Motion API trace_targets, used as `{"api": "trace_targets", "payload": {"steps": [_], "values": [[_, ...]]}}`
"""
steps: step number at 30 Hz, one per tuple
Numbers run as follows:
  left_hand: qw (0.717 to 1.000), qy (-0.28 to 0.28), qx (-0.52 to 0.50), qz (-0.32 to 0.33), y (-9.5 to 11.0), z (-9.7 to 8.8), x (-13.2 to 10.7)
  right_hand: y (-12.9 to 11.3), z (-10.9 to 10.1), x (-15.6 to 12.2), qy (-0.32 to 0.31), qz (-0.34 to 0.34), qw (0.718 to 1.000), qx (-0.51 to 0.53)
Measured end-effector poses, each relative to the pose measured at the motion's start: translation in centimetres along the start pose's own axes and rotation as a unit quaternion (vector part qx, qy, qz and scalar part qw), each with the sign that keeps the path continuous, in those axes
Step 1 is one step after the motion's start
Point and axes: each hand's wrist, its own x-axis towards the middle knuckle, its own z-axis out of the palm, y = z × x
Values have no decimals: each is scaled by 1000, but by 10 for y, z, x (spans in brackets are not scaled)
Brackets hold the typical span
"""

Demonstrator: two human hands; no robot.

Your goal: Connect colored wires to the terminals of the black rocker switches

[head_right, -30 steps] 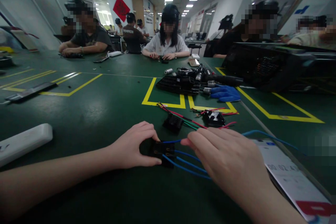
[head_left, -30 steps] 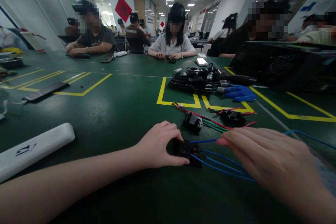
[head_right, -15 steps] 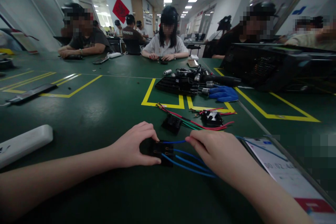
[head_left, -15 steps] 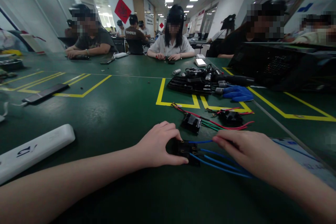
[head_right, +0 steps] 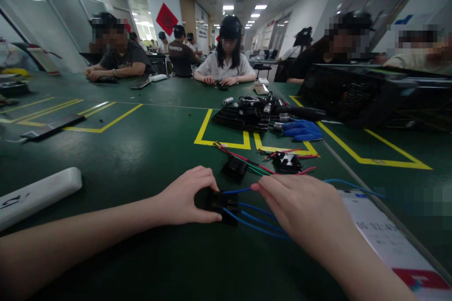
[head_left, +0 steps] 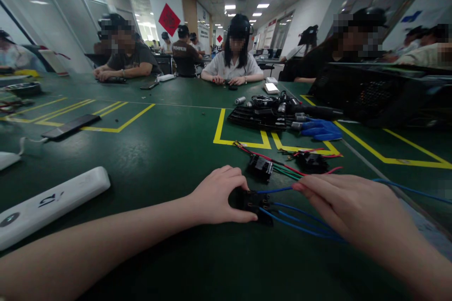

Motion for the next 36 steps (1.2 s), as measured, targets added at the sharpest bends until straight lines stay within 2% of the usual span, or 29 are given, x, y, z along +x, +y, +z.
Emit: {"api": "trace_targets", "payload": {"steps": [2,4,6,9,11,14,16,18,20,22,24,26,36], "values": [[1000,-1,-1,-4,0,0,0,4,6,-2,-116,40,991,47],[1000,1,0,-6,0,0,-1,6,11,-3,-220,74,968,93],[1000,2,0,-7,0,0,-1,6,14,-3,-267,92,952,115],[1000,0,-1,-6,-1,0,-1,7,13,-3,-271,95,951,117],[1000,-1,-5,-6,-1,0,-1,8,10,-1,-242,94,960,103],[1000,-2,-9,-11,0,0,-1,6,1,1,-102,50,992,45],[1000,-1,-5,-16,1,0,-1,1,-5,3,-4,4,1000,-3],[1000,-1,-4,-21,1,1,-2,-4,-10,3,29,-16,999,-34],[1000,0,-6,-23,1,1,-2,-6,-9,2,2,-2,999,-40],[1000,2,-6,-20,0,1,-2,-4,-4,1,-104,49,993,-10],[1000,3,-6,-18,-1,1,-2,-1,2,0,-226,100,968,32],[1000,-1,-9,-21,-2,1,-2,1,7,1,-293,124,946,66],[1000,-8,-22,-19,-3,0,-4,-7,6,6,-300,140,932,145]]}}
